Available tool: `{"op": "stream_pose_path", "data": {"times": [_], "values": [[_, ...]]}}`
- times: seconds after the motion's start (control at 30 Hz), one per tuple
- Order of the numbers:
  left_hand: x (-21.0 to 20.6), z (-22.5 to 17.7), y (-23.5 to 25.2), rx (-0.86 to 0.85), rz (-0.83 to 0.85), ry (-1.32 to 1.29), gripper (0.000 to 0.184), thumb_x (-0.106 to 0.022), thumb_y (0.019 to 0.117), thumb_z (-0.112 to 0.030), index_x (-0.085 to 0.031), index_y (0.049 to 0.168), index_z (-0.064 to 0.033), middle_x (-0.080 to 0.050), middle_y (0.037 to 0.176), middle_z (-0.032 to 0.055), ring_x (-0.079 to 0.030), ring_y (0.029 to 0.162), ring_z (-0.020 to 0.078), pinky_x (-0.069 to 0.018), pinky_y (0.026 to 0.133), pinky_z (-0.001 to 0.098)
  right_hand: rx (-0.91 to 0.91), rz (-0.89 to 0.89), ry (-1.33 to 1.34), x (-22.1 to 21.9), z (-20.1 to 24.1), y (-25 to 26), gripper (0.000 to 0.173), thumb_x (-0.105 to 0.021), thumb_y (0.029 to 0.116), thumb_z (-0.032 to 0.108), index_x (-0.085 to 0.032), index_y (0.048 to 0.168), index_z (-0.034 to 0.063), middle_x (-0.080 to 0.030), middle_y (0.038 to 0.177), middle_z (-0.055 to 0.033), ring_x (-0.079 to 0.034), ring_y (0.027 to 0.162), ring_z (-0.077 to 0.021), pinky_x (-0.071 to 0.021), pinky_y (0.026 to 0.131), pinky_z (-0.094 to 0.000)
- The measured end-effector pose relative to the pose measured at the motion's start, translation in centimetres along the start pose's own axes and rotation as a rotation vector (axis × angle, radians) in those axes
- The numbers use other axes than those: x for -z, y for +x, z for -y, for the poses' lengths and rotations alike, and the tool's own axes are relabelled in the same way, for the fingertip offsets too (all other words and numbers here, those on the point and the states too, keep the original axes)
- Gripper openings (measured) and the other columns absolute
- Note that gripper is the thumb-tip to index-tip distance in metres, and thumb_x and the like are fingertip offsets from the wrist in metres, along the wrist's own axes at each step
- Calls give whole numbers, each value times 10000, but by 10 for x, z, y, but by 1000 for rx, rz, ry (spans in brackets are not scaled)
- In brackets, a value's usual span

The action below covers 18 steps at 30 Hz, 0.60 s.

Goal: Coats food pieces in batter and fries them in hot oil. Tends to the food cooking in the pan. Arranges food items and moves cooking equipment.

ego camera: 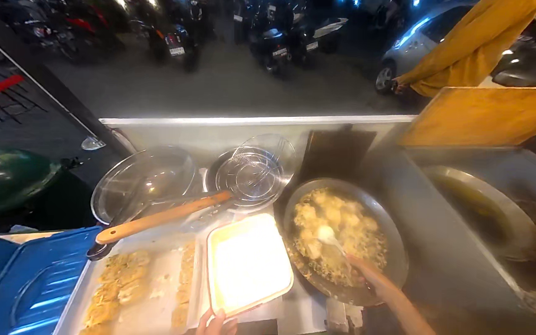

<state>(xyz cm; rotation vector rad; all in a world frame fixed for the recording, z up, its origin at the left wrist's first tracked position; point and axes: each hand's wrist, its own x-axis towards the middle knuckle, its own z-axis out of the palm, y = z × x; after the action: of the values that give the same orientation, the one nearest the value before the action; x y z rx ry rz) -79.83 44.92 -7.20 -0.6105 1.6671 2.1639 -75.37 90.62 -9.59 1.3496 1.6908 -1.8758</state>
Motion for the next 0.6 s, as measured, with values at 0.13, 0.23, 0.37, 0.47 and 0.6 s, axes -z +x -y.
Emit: {"op": "stream_pose_path", "data": {"times": [0.13,0.23,0.37,0.47,0.6], "values": [[-3,-1,-4,-4,-54,-9,407,-512,1072,-169,-385,1413,14,-718,1005,144,-749,840,241,-634,794,425,6,-198,-478,18,-26,63,404,-547,1081,344,-656,1315,33,-667,1088,-192,-628,899,-271,-516,812,-465],[-4,-5,-6,4,-69,-15,405,-521,1068,-159,-393,1410,18,-723,993,146,-748,835,237,-635,783,416,-14,-198,-853,15,-15,75,524,-532,1053,452,-646,1349,35,-638,1344,-265,-598,1279,-424,-438,1076,-643],[-5,-6,-6,7,-63,-15,401,-553,1053,-134,-417,1397,22,-728,969,147,-751,830,240,-636,778,417,60,-322,-1108,-20,45,10,556,-543,1028,498,-633,1372,70,-666,1296,-256,-623,1234,-449,-471,1016,-670],[-8,-7,-7,12,-66,-33,454,-583,1034,-114,-409,1428,28,-722,988,174,-743,844,253,-629,781,428,330,-292,-1157,-60,91,-65,528,-571,1023,492,-634,1391,118,-705,1162,-278,-668,1098,-492,-489,918,-719],[-7,-11,-7,8,-72,-67,486,-649,994,-100,-443,1412,38,-727,1010,186,-743,827,246,-629,768,415,687,57,-1196,-178,139,-155,560,-566,1023,487,-539,1521,232,-731,1097,-229,-699,968,-444,-516,857,-690]]}}
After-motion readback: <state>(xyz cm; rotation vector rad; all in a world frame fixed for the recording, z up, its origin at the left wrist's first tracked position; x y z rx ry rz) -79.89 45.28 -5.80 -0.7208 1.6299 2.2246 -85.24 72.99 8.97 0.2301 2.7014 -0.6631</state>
